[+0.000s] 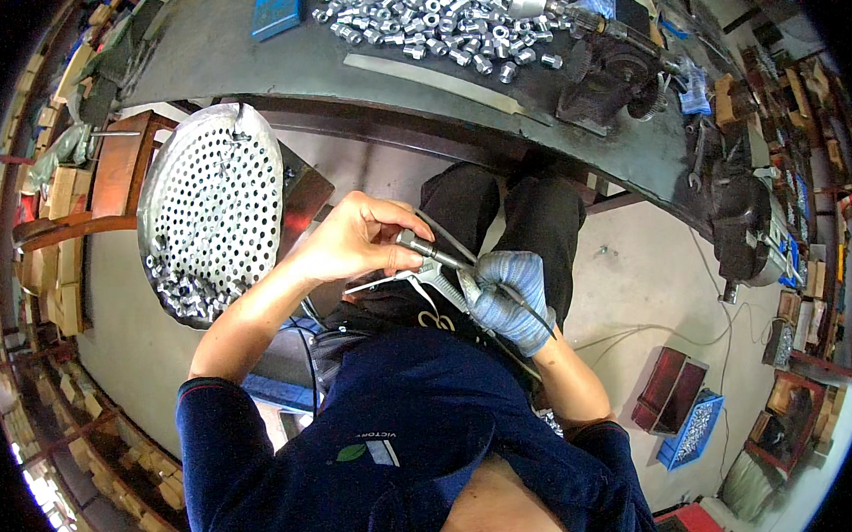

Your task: The person uses an air blow gun to clean dust or debris from small metal components. They pick up parts one at a time, rotate them while applying the air stream, and place them back into a container.

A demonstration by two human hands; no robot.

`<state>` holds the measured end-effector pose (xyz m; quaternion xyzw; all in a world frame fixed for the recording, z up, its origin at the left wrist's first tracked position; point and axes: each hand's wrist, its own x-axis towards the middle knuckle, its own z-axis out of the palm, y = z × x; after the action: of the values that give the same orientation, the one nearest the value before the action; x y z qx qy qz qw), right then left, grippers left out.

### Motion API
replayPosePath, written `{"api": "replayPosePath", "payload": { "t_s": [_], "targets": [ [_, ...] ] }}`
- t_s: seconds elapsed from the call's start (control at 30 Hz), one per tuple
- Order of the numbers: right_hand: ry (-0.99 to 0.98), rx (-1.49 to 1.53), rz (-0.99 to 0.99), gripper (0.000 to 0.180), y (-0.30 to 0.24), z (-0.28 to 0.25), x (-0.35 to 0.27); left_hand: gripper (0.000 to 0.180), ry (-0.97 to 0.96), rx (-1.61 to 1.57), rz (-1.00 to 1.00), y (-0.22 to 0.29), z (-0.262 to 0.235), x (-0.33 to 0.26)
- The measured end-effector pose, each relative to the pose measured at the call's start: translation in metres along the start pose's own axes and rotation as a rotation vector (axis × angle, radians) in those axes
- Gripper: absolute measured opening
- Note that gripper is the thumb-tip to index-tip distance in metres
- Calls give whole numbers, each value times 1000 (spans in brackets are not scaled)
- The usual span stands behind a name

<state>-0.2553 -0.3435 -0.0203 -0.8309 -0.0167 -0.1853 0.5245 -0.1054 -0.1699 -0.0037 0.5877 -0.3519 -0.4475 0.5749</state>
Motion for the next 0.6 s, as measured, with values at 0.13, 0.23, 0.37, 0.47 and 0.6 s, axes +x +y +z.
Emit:
{"api": "replayPosePath", "payload": {
  "t_s": [0.13,0.23,0.37,0.47,0.6],
  "targets": [
    [52,-68,-95,28,4,4,-3,39,22,-250,-123,7,6,-7],
    [32,-135,-137,31,-7,2,0,38,108,-248,-100,-1,14,-10],
    [65,57,64,28,1,-5,-20,18,353,62,24,-3,0,-14],
    [212,-3,142,20,24,0,-41,20,475,161,-2,-26,-8,-28],
    [291,-209,77,17,64,26,-62,22,254,954,-242,-85,-1,-34]
  ]
}}
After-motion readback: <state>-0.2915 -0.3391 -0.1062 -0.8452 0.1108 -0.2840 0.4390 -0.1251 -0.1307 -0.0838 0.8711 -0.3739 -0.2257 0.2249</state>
